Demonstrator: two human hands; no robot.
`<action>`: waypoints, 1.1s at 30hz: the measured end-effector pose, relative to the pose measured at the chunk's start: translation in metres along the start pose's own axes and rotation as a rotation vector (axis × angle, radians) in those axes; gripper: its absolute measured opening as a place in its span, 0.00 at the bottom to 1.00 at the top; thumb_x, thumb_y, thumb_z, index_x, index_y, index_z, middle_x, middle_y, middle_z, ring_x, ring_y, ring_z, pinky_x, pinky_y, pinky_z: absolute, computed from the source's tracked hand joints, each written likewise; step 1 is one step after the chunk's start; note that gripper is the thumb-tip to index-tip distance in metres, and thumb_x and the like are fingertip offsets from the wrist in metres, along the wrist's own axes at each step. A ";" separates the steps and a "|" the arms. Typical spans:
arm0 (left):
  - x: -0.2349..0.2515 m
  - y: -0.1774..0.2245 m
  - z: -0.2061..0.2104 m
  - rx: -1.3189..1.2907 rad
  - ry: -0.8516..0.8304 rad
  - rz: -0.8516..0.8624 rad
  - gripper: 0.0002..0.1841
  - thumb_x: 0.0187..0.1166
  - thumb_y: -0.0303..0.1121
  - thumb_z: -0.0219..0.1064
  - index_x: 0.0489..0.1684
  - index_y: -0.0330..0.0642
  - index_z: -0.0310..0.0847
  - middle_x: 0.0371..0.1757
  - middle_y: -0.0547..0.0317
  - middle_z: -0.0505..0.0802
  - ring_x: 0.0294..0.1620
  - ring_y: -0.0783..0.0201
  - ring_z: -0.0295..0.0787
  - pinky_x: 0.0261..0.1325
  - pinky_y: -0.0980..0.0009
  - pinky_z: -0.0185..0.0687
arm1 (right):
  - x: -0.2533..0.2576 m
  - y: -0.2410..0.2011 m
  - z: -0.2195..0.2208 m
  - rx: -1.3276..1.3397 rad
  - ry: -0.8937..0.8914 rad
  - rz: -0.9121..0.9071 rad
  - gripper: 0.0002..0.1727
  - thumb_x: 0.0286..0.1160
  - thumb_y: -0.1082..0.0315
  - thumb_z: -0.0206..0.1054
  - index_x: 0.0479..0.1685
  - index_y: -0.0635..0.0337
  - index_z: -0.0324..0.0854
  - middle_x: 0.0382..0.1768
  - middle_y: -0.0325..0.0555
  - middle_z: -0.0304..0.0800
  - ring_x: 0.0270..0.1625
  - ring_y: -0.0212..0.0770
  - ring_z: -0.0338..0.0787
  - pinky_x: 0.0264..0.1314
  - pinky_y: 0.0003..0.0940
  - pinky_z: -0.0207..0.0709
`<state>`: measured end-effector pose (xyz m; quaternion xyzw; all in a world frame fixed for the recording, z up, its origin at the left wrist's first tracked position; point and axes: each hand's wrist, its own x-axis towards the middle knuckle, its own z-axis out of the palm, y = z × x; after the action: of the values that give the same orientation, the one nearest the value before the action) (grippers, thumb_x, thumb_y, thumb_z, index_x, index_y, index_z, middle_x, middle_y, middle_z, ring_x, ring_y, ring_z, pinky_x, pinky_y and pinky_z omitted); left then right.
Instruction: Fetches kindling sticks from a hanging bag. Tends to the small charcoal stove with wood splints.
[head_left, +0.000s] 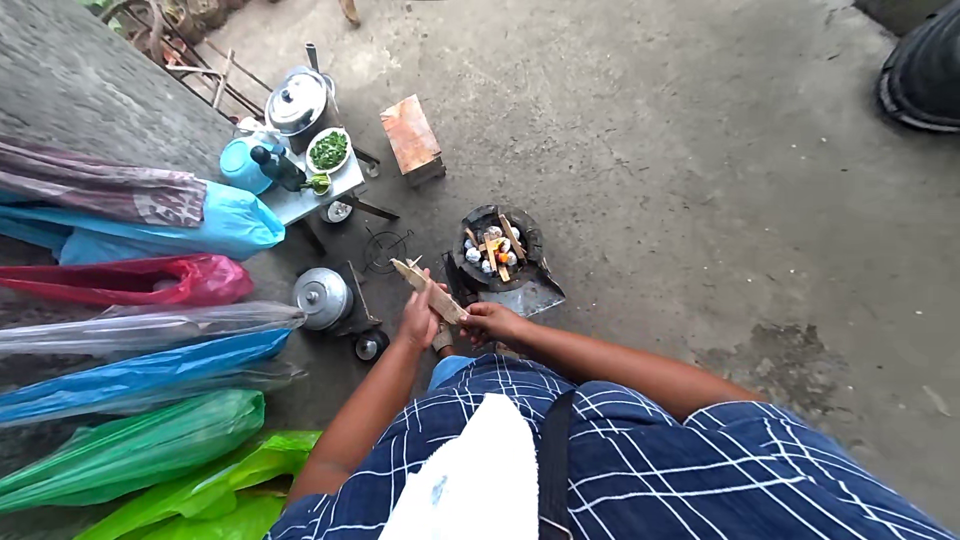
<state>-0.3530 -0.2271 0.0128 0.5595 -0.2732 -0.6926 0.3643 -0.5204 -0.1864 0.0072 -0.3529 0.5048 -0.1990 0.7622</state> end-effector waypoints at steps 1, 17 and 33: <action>0.000 -0.001 0.003 0.018 0.037 -0.015 0.23 0.96 0.39 0.47 0.87 0.46 0.57 0.55 0.53 0.87 0.46 0.63 0.87 0.53 0.66 0.85 | -0.002 0.000 0.000 -0.015 0.023 0.007 0.16 0.95 0.63 0.53 0.61 0.69 0.78 0.43 0.46 0.88 0.34 0.30 0.84 0.41 0.27 0.80; -0.010 -0.017 0.013 -0.171 0.284 -0.034 0.18 0.90 0.32 0.58 0.73 0.39 0.61 0.51 0.48 0.82 0.46 0.59 0.85 0.51 0.62 0.86 | 0.004 0.007 0.007 -0.128 0.062 0.024 0.17 0.93 0.60 0.59 0.58 0.69 0.81 0.43 0.50 0.89 0.32 0.34 0.85 0.40 0.31 0.82; -0.026 -0.015 0.001 -0.080 0.248 -0.055 0.28 0.90 0.26 0.54 0.88 0.43 0.50 0.51 0.50 0.78 0.36 0.62 0.82 0.43 0.66 0.84 | 0.000 0.015 0.014 -0.288 -0.040 -0.051 0.20 0.92 0.59 0.60 0.59 0.71 0.84 0.50 0.58 0.88 0.44 0.41 0.87 0.54 0.39 0.83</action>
<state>-0.3542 -0.1973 0.0167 0.6331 -0.1830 -0.6381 0.3982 -0.5086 -0.1718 -0.0011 -0.4753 0.5036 -0.1367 0.7084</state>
